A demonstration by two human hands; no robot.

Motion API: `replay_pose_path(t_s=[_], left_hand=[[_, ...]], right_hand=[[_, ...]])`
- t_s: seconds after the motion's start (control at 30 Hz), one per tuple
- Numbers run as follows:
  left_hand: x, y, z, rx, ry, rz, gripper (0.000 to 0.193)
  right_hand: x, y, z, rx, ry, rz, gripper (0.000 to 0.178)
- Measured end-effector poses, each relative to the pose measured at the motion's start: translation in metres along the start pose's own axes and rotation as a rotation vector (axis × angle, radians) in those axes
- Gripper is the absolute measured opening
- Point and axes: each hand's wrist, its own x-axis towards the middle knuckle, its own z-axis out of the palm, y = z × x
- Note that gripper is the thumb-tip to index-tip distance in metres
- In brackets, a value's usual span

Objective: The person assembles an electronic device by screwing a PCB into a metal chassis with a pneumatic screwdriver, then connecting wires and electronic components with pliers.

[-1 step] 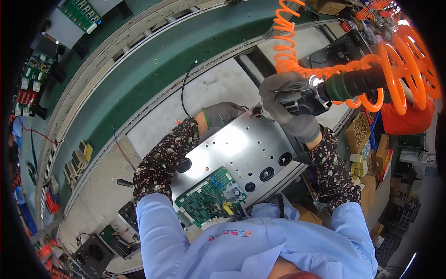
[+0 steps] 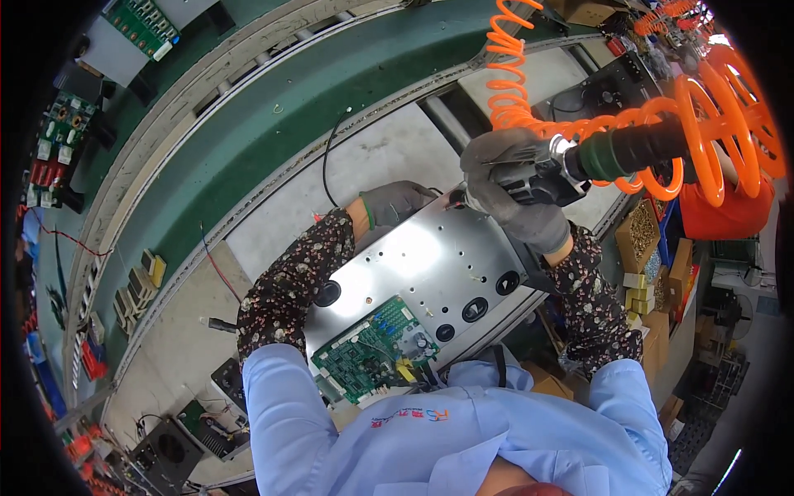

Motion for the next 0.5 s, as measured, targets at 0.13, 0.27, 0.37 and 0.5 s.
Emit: replay_pose_path(t_s=[0.13,0.27,0.37,0.5], left_hand=[[-0.008,0.005,0.012,0.044,0.062,0.005,0.024],[-0.007,0.007,0.009,-0.034,0.032,0.026,0.024],[-0.006,0.005,-0.001,-0.127,0.018,0.057,0.025],[-0.008,0.012,-0.003,0.680,0.139,0.264,0.021]], right_hand=[[0.002,-0.001,-0.003,-0.101,-0.058,0.001,0.016],[0.007,-0.004,-0.001,0.060,0.050,-0.175,0.020],[0.005,-0.006,0.002,0.115,0.031,-0.112,0.020],[0.010,-0.006,0.001,0.027,0.007,-0.076,0.019]])
